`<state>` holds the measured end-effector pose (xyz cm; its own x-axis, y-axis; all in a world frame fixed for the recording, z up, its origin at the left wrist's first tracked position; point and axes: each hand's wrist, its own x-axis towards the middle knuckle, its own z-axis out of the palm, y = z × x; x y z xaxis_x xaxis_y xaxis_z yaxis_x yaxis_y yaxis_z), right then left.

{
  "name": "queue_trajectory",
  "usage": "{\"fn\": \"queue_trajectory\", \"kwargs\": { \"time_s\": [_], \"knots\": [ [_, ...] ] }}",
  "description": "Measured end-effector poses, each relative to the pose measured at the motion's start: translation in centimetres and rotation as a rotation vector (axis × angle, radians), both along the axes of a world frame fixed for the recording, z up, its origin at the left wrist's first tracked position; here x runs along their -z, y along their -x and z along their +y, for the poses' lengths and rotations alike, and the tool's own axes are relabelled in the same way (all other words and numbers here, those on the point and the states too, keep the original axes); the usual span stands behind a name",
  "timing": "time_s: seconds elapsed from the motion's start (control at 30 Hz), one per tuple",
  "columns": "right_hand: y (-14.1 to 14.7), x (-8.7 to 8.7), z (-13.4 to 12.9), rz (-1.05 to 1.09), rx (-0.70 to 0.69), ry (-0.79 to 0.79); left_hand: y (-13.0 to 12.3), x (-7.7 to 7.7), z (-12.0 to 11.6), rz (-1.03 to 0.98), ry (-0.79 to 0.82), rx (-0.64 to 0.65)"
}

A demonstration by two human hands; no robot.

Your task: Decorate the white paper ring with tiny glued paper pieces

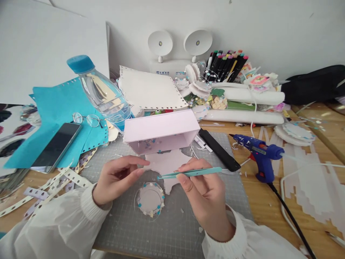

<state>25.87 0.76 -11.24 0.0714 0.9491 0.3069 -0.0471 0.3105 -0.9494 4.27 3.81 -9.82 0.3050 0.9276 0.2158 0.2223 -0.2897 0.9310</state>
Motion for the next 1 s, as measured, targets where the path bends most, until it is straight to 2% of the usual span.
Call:
{"fn": "queue_trajectory", "kwargs": {
  "time_s": [0.17, 0.4, 0.6, 1.0],
  "knots": [
    [0.7, -0.6, -0.4, -0.069, 0.032, -0.086, 0.0, -0.2, -0.3, -0.049, 0.188, 0.118],
    [1.5, -1.0, -0.6, -0.135, 0.01, -0.233, -0.1, 0.2, -0.6, -0.108, 0.209, 0.231],
    [1.6, -0.9, -0.5, -0.181, 0.0, -0.295, -0.5, 0.3, -0.7, -0.156, 0.213, 0.188],
    [1.4, -0.9, -0.3, -0.144, 0.015, -0.226, -0.4, 0.5, -0.7, -0.225, 0.233, 0.173]
  ]
}}
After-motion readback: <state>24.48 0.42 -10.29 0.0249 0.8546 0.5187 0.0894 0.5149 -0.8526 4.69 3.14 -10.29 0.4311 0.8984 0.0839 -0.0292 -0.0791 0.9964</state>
